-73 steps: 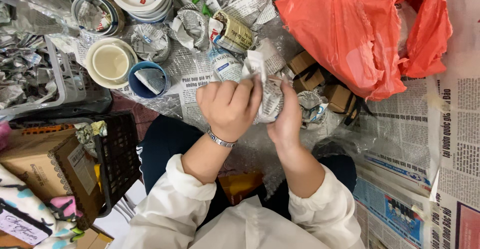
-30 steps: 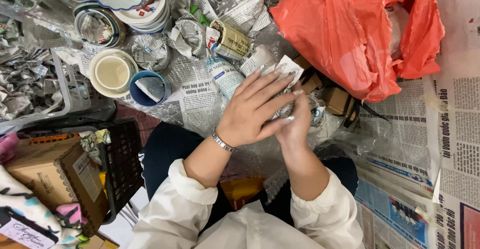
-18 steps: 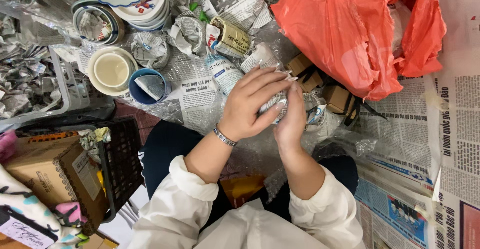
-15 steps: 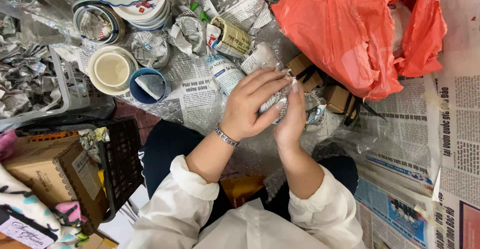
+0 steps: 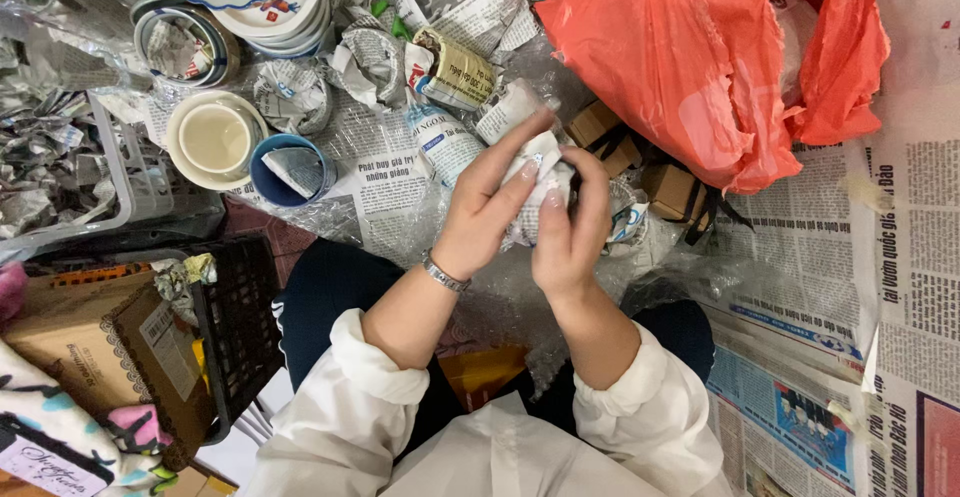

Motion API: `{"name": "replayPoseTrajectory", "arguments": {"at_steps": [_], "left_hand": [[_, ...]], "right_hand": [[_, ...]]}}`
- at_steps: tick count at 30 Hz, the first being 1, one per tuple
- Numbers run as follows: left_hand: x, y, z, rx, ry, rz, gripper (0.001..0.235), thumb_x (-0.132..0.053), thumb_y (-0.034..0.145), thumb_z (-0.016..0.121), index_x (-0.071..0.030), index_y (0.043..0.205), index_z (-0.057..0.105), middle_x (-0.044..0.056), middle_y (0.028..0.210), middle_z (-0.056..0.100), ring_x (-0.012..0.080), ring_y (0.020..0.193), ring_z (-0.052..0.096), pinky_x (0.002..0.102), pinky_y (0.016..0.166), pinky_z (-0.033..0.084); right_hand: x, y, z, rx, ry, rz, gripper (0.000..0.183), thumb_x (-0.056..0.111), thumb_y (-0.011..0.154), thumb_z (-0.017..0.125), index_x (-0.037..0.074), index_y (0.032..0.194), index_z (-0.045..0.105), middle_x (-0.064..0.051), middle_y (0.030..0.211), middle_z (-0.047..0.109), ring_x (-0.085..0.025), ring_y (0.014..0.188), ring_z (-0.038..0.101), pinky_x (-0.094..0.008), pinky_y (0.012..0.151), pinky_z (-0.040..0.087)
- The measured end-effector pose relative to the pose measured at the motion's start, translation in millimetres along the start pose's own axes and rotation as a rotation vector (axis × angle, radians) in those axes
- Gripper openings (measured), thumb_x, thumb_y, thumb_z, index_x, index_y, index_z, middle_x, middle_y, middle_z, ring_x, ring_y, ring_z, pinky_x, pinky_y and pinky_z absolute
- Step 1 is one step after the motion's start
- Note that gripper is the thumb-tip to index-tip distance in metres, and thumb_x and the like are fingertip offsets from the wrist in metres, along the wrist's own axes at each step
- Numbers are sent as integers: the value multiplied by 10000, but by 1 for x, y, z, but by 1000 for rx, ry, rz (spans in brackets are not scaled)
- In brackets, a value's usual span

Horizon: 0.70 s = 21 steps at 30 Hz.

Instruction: The person wraps various small ceramic dishes, including a pink bowl, a patterned plate, and a white cup, using sheets of newspaper and bubble wrap. The person folds the newspaper around each item individually and places the wrapped items into a pile.

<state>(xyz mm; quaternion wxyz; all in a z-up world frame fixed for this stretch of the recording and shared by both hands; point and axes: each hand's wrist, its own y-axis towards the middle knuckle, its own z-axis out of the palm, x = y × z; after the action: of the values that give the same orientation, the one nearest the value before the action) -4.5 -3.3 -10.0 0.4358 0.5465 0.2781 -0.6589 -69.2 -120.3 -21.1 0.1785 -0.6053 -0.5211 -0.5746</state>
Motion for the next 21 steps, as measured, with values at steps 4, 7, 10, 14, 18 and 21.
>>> {"name": "replayPoseTrajectory", "arguments": {"at_steps": [4,7,10,14,18,21], "left_hand": [[-1,4,-9,92,-110,-25,589,-154,1101,542,-3,1623,316,162,1664,407,229,1560,392,365,1299,305],[0,5,-17,159,-63,-95,599,-178,1086,563,3,1614,345,174,1637,449,225,1527,429,367,1270,336],[4,4,-19,176,-144,-153,606,-208,1073,578,1,1598,361,166,1613,470,224,1497,450,361,1250,356],[11,3,-17,183,-245,-181,573,-267,1080,568,23,1560,453,169,1593,506,231,1469,485,361,1247,376],[15,0,-14,166,-409,-265,595,-304,1080,556,39,1550,432,164,1583,493,237,1456,485,371,1230,381],[15,-2,-10,127,-593,-321,614,-301,1070,551,22,1566,388,164,1549,502,241,1424,500,377,1206,398]], "right_hand": [[8,5,-1,42,-55,-170,435,248,1089,545,-54,1391,460,-242,1367,568,-348,1268,591,-423,1104,458],[12,10,-5,74,-51,-229,447,278,1037,577,-31,1347,484,-242,1332,597,-348,1177,614,-425,1065,483],[16,15,-8,105,-151,-283,422,276,1005,611,-14,1300,525,-253,1294,618,-388,1120,649,-450,1005,522],[21,20,-11,102,-290,-372,413,285,956,677,18,1252,569,-250,1218,649,-423,1045,680,-464,900,555],[23,22,-10,87,-303,-481,470,290,909,715,25,1264,556,-241,1206,644,-430,1036,675,-498,921,555],[21,24,-9,86,-254,-527,526,247,913,762,23,1308,499,-229,1230,642,-426,1063,680,-501,949,561]]}}
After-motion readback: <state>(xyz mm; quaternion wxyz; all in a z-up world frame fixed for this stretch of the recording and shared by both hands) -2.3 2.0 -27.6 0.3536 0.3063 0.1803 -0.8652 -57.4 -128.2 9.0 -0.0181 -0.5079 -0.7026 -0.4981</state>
